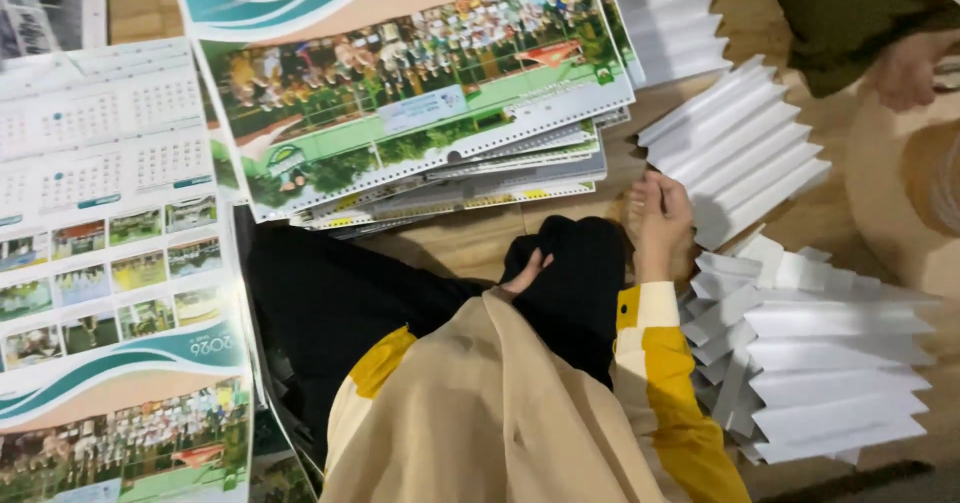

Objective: The person sits on the floor and assembles wall calendars by inserting metal spiral rings into the punched holes at the top of the pages. They handle the calendars and rings by hand, repeatedly opening the rings to thread them through the paper and then closing them to secure the pages together.

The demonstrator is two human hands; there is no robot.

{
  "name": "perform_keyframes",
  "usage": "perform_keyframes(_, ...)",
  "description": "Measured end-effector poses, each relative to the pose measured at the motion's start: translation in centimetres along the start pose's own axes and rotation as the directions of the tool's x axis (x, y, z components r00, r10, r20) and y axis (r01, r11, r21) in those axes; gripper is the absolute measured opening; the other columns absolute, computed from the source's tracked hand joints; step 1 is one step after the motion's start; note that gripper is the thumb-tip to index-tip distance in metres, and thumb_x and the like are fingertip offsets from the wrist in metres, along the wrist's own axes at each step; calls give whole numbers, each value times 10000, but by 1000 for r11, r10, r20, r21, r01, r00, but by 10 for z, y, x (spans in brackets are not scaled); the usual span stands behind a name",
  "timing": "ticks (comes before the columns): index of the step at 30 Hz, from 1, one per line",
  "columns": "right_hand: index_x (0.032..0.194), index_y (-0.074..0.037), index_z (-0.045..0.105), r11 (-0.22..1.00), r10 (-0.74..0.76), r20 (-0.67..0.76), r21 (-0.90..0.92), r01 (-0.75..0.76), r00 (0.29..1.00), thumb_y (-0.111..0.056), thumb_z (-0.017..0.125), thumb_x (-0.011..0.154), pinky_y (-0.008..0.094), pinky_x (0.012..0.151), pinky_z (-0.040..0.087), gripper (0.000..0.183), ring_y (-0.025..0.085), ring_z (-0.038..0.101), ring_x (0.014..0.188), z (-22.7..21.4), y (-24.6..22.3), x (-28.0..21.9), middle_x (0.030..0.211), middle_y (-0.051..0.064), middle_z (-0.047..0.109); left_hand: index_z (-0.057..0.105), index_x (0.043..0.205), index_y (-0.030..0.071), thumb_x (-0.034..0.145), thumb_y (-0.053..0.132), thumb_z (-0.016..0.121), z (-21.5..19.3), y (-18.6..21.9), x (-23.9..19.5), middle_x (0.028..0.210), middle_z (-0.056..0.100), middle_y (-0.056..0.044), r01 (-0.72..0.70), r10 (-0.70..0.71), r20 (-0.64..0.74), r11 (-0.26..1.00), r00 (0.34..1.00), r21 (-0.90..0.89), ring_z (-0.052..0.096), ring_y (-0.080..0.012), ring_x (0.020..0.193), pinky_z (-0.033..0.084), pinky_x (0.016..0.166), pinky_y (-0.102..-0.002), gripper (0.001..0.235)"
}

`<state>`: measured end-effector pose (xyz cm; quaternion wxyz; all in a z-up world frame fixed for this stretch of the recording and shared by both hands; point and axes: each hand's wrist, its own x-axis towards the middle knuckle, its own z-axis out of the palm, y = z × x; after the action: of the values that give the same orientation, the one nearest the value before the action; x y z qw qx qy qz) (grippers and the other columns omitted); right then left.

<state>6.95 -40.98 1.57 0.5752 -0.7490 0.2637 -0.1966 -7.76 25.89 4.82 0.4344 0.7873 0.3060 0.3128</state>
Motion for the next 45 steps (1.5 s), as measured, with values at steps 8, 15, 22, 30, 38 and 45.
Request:
perform_keyframes(8, 991, -68, 608, 963, 167, 589, 75, -260, 791, -186, 469, 918, 260, 590, 557, 197, 171, 660, 709, 99, -80, -39, 841, 144, 660, -79, 1441, 128, 978, 265, 873, 91, 13, -16, 1496, -38, -126, -143, 153, -36, 971, 988, 193, 14, -247, 1417, 19, 1169, -380, 1067)
perform_keyframes(15, 1150, -71, 523, 935, -112, 644, 326, -139, 756, -211, 476, 910, 246, 662, 557, 282, 164, 663, 819, 94, -147, -48, 975, 142, 648, 326, 1387, 154, 573, 326, 836, 278, 231, -111, 1421, 245, -154, -822, 665, 610, 569, 431, -39, 186, -408, 1310, 158, 1028, -579, 976)
perform_keyframes(22, 1120, -95, 576, 979, -196, 534, 156, 133, 822, -135, 479, 913, 223, 644, 524, 232, 122, 636, 767, 80, -95, -29, 915, 91, 659, 131, 1456, 276, 796, -25, 495, 299, 271, -98, 939, 647, -66, -949, 818, 486, 303, 308, 91, 644, -215, 577, 515, 458, -314, 811)
perform_keyframes(30, 1098, -51, 573, 924, -290, 132, -220, 313, 948, -60, 469, 887, 384, 799, 473, 236, 284, 585, 925, 64, -111, -3, 1018, 173, 562, 603, 1120, 156, 806, -40, 548, 300, 267, -100, 1391, 326, -142, -928, 756, 599, 369, 264, -56, 648, -292, 706, 550, 501, -348, 374)
perform_keyframes(38, 1020, -65, 635, 891, -239, 141, -361, 275, 961, -113, 527, 870, 388, 776, 457, 191, 304, 585, 883, 70, -72, 64, 917, 132, 577, 628, 1043, 115, 806, 29, 555, 315, 255, -107, 1237, 487, -137, -928, 684, 693, 368, 226, -60, 629, -311, 832, 566, 558, -374, 262)
perform_keyframes(45, 901, -91, 611, 936, 287, 151, 166, -310, 946, -47, 633, 742, 197, 323, 464, 166, 91, 570, 499, 81, -36, 98, 674, 16, 565, 611, 1076, 184, 812, 112, 550, 323, 239, -105, 1101, 579, -51, -904, 653, 710, 425, 264, -55, 622, -245, 856, 557, 598, -347, 280)
